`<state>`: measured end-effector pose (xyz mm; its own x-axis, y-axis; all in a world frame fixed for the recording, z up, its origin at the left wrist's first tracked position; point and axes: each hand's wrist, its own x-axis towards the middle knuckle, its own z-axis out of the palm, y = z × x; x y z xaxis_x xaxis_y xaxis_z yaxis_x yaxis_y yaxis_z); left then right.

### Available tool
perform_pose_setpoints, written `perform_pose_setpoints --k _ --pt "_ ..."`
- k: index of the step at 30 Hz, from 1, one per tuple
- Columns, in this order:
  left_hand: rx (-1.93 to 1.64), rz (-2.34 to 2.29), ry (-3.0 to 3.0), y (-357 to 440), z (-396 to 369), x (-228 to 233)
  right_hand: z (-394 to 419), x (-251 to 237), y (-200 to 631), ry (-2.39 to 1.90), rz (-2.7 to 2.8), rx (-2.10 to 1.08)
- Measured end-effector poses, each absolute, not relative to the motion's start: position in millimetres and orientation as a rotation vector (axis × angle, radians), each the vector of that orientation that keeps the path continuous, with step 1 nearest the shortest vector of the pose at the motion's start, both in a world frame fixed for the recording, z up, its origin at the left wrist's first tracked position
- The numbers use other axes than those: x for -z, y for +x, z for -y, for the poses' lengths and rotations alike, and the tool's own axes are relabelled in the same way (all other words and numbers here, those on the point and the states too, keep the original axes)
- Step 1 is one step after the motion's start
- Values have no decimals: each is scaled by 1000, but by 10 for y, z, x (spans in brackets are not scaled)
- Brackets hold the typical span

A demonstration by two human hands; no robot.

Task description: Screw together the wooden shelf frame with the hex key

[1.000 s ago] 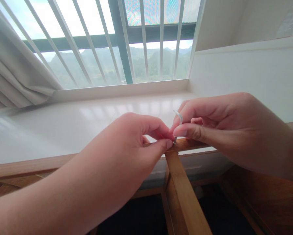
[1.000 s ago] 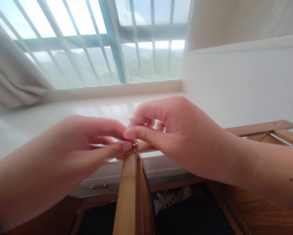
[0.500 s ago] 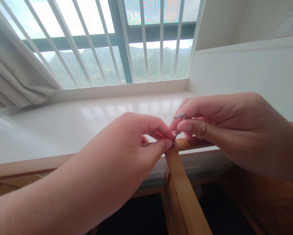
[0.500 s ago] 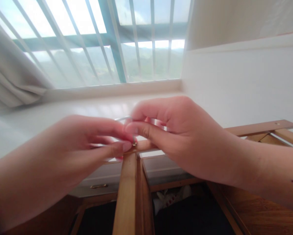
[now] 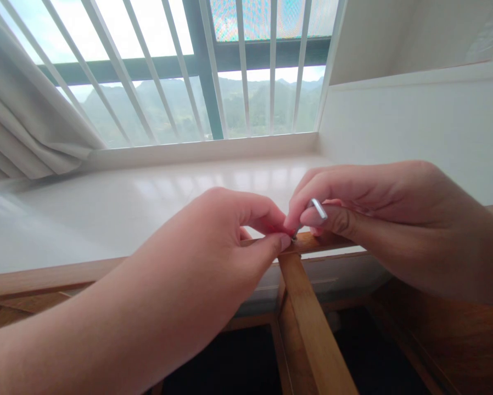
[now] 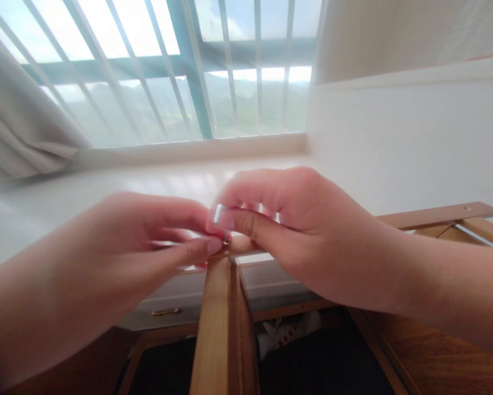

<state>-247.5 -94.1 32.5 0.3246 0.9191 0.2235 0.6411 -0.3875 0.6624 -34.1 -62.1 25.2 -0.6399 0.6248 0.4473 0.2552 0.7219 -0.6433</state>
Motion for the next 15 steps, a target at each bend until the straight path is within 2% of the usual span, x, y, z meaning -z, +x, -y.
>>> perform_pose_setpoints --k 15 --pt "-791 -1408 2157 -2452 952 -368 629 -267 -347 -704 2228 -740"
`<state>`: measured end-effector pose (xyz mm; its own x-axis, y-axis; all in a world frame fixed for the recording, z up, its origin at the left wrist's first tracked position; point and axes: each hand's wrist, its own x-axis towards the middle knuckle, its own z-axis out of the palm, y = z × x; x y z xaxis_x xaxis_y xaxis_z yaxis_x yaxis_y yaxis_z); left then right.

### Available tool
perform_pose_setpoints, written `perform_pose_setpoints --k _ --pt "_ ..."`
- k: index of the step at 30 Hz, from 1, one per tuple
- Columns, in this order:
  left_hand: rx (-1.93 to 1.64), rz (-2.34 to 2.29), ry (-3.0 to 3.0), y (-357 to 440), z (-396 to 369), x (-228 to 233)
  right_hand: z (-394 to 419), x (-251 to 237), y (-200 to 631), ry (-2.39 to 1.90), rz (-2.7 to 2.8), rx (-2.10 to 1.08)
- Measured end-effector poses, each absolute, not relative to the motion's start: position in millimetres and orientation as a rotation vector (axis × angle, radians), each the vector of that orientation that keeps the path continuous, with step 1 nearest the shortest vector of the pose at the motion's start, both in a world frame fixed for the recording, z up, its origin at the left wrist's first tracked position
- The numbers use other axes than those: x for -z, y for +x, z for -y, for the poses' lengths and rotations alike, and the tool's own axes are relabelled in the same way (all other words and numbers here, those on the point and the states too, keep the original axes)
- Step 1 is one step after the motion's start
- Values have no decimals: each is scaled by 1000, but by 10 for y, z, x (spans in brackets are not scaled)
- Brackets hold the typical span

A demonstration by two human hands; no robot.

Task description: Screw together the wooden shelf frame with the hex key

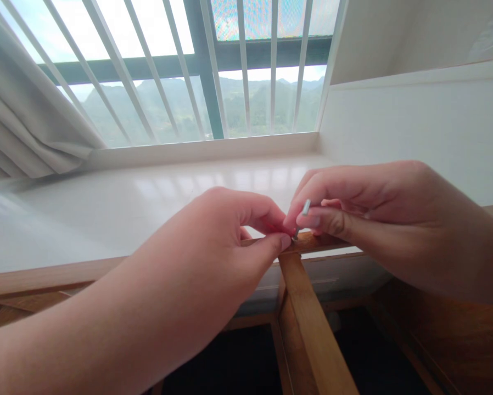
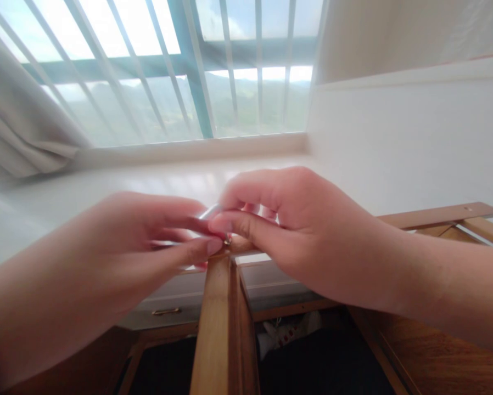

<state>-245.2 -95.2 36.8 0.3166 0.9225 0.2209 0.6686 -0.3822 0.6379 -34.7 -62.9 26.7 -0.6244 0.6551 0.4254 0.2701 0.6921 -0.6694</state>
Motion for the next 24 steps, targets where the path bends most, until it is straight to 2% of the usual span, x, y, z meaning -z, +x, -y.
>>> perform_pose_setpoints --k 8,24 --pt "-788 -1442 2133 -2429 937 -373 613 -271 -376 -778 2202 -650" --pt "-780 -1468 2141 -2448 959 -369 621 -246 -344 -713 2172 -750"
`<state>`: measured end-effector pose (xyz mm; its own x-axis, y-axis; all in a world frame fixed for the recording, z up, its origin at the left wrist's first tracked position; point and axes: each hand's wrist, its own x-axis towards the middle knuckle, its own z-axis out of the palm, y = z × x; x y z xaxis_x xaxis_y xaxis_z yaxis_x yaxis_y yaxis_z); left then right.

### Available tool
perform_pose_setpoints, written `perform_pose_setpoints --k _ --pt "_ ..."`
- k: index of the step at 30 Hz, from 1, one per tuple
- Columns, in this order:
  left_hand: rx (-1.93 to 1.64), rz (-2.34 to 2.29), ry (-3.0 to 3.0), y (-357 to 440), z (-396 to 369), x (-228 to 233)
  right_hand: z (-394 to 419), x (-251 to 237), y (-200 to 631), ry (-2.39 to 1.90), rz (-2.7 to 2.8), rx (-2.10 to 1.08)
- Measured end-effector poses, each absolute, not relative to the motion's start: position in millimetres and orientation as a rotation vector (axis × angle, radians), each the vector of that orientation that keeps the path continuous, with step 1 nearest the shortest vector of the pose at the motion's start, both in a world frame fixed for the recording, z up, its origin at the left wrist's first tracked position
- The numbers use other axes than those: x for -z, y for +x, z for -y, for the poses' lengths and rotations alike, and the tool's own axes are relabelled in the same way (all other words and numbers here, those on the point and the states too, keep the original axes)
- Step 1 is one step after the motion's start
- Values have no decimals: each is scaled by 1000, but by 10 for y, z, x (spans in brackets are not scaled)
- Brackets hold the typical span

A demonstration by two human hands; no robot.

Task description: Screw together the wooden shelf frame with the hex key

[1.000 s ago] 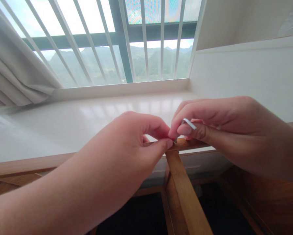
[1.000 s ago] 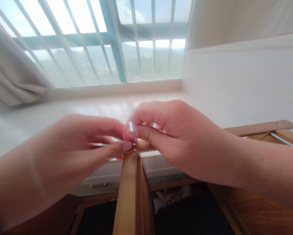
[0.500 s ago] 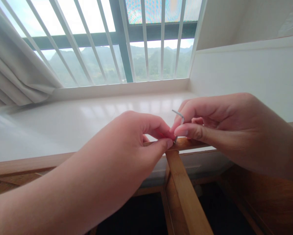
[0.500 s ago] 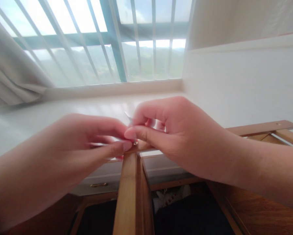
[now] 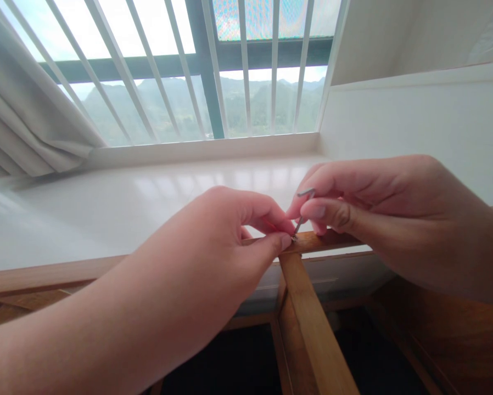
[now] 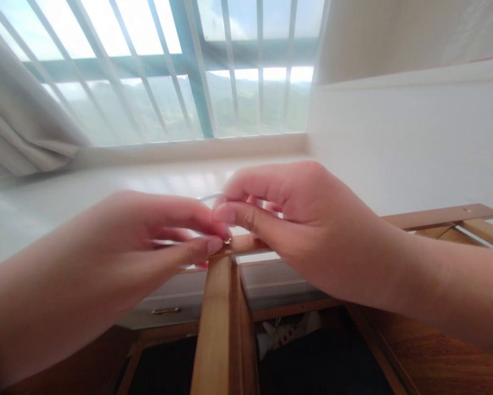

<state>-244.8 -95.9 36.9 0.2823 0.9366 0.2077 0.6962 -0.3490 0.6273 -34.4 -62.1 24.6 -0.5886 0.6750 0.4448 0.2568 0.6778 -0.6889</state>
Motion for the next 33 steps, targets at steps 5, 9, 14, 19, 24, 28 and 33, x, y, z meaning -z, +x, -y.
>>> perform_pose_setpoints --k 5,9,14,19,24,28,33 --pt "-760 -1442 2146 -2457 963 -375 620 -254 -337 -722 2204 -748" --pt "-772 -1432 2137 -2449 964 -384 628 -256 -335 -709 2208 -759" --pt "-766 -1438 2145 -2452 962 -382 625 -251 -329 -678 2231 -763" --pt "-783 -1402 2159 -2480 962 -341 626 -263 -335 -673 2241 -764" --pt "-787 -1417 2127 -2475 960 -347 622 -277 -349 -705 2246 -750" --pt "-772 -1415 2127 -2462 960 -370 618 -278 -340 -683 2266 -730" --pt "-770 -1428 2128 -2448 952 -372 624 -282 -339 -669 2244 -736"
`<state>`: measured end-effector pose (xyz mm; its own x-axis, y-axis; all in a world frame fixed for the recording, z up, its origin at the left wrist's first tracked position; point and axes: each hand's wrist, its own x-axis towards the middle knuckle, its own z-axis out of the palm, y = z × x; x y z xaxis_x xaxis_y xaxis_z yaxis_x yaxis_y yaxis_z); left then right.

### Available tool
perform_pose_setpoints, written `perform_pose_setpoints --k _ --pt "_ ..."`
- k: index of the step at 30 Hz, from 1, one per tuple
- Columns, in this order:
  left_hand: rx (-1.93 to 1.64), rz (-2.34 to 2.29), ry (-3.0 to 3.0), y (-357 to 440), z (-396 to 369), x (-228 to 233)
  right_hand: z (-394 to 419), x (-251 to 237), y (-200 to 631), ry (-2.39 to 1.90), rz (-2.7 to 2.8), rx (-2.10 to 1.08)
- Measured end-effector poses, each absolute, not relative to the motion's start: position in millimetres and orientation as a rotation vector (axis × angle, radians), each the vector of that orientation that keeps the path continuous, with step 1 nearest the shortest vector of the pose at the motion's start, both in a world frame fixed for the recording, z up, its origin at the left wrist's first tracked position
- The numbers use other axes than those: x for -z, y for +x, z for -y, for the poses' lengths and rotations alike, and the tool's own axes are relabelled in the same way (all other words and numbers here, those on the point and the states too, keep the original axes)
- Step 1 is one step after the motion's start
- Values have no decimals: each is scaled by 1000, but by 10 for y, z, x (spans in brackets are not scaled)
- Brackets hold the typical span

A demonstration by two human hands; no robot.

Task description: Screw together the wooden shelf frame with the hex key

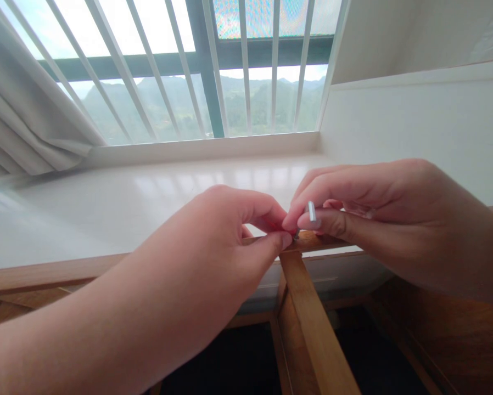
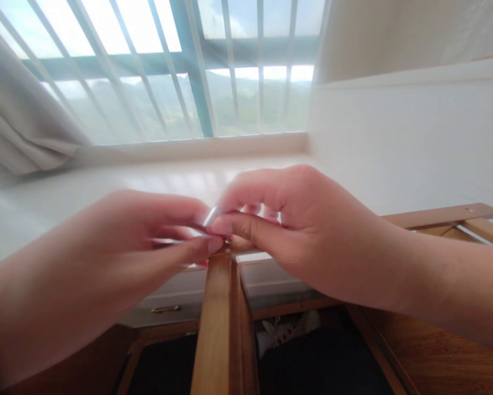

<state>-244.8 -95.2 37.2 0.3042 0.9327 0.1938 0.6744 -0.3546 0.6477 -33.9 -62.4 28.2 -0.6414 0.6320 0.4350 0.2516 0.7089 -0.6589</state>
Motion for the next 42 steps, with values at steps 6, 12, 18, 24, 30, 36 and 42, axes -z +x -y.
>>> perform_pose_setpoints --k 6,12,18,24,30,36,42 --pt "-759 -1440 2144 -2441 941 -379 625 -276 -344 -701 2235 -715" --pt "-766 -1462 2133 -2441 962 -385 609 -264 -349 -769 2213 -664" --pt "-760 -1475 2117 -2443 962 -388 614 -257 -349 -762 2204 -655" --pt "-774 -1464 2123 -2449 968 -384 632 -243 -332 -747 2202 -633" --pt "-762 -1443 2155 -2454 959 -373 632 -256 -335 -749 2196 -659" --pt "-775 -1449 2162 -2459 967 -370 629 -264 -342 -715 2211 -717" --pt "-771 -1429 2177 -2471 966 -369 632 -252 -329 -688 2229 -719"
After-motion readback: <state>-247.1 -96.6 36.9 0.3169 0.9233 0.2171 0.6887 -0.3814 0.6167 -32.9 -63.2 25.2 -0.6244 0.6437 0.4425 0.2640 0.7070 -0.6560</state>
